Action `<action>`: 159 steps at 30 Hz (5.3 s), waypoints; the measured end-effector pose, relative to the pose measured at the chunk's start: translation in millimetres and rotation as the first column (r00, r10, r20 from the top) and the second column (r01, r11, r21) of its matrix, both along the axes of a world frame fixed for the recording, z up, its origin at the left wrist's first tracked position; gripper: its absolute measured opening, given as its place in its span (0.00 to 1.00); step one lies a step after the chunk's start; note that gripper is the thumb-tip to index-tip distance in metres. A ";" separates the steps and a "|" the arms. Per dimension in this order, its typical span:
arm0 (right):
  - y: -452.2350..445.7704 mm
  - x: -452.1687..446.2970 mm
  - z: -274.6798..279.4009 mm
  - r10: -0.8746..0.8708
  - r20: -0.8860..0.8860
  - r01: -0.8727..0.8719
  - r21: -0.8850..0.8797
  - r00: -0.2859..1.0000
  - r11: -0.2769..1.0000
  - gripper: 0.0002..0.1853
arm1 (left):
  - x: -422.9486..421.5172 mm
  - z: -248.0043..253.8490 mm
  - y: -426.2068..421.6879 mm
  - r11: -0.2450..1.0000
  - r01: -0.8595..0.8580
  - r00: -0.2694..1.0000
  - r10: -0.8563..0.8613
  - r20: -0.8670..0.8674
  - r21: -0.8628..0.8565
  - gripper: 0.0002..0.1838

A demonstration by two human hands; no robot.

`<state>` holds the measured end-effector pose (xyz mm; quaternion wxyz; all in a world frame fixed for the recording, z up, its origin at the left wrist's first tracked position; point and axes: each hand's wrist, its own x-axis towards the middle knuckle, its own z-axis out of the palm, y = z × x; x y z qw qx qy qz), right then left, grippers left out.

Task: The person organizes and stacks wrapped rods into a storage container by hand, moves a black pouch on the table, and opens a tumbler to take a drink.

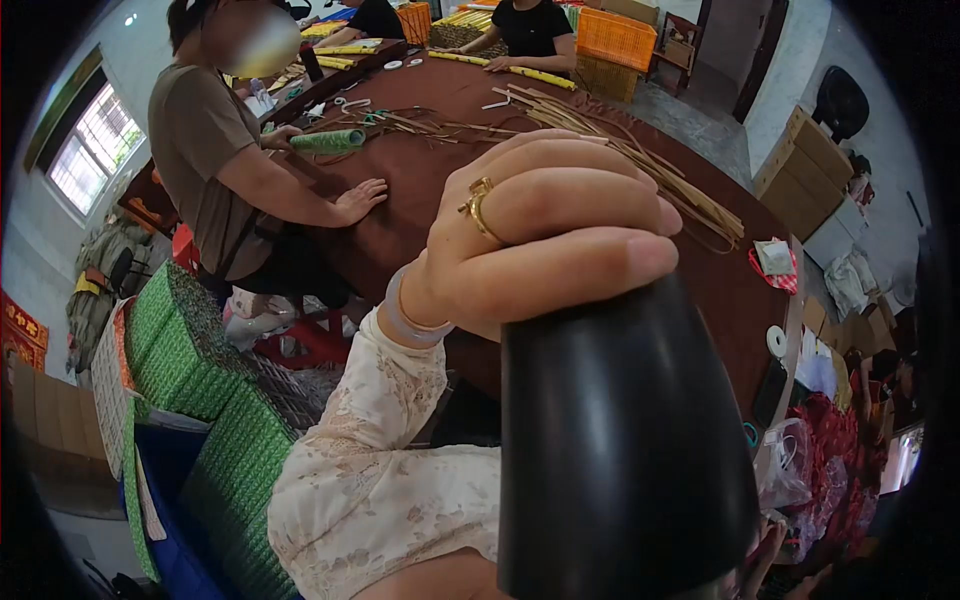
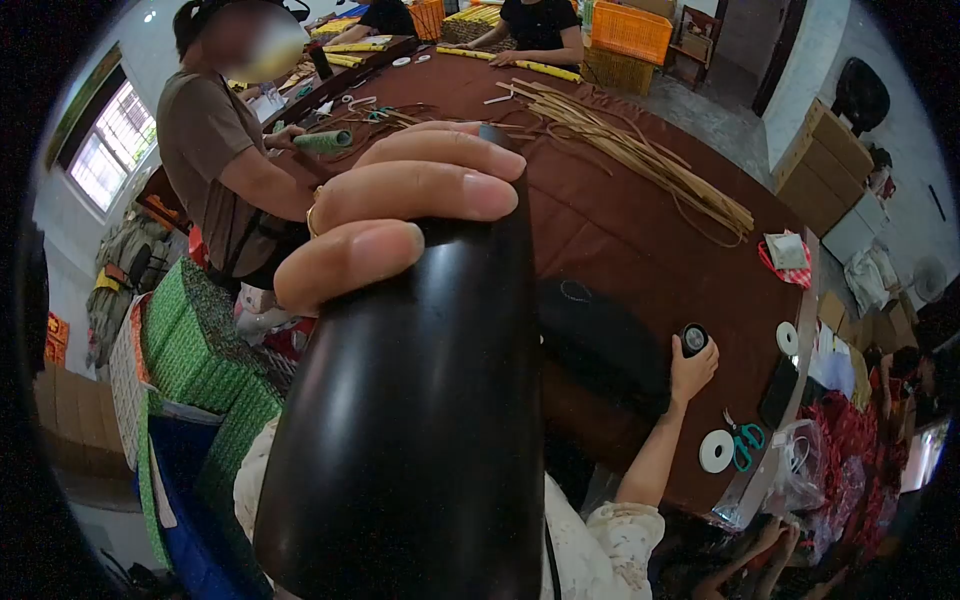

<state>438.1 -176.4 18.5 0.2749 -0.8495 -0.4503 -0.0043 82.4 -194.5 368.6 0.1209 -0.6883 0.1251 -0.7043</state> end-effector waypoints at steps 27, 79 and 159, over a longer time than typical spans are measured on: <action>-0.3 -0.6 -0.1 0.001 0.059 -0.002 0.029 0.998 1.000 0.37 | -3.3 -77.5 -10.8 0.876 0.106 0.964 -0.207 -0.168 -0.471 0.25; 14.0 36.2 -23.8 0.012 0.114 -0.005 -0.059 0.993 0.998 0.53 | 22.8 -321.7 -53.5 0.124 -0.102 0.946 -0.295 -0.135 -0.987 0.42; 7.4 21.9 -13.4 0.012 0.009 -0.012 -0.024 1.000 1.000 0.51 | 15.3 -242.5 -45.9 0.312 -0.016 0.955 -0.276 -0.107 -0.950 0.45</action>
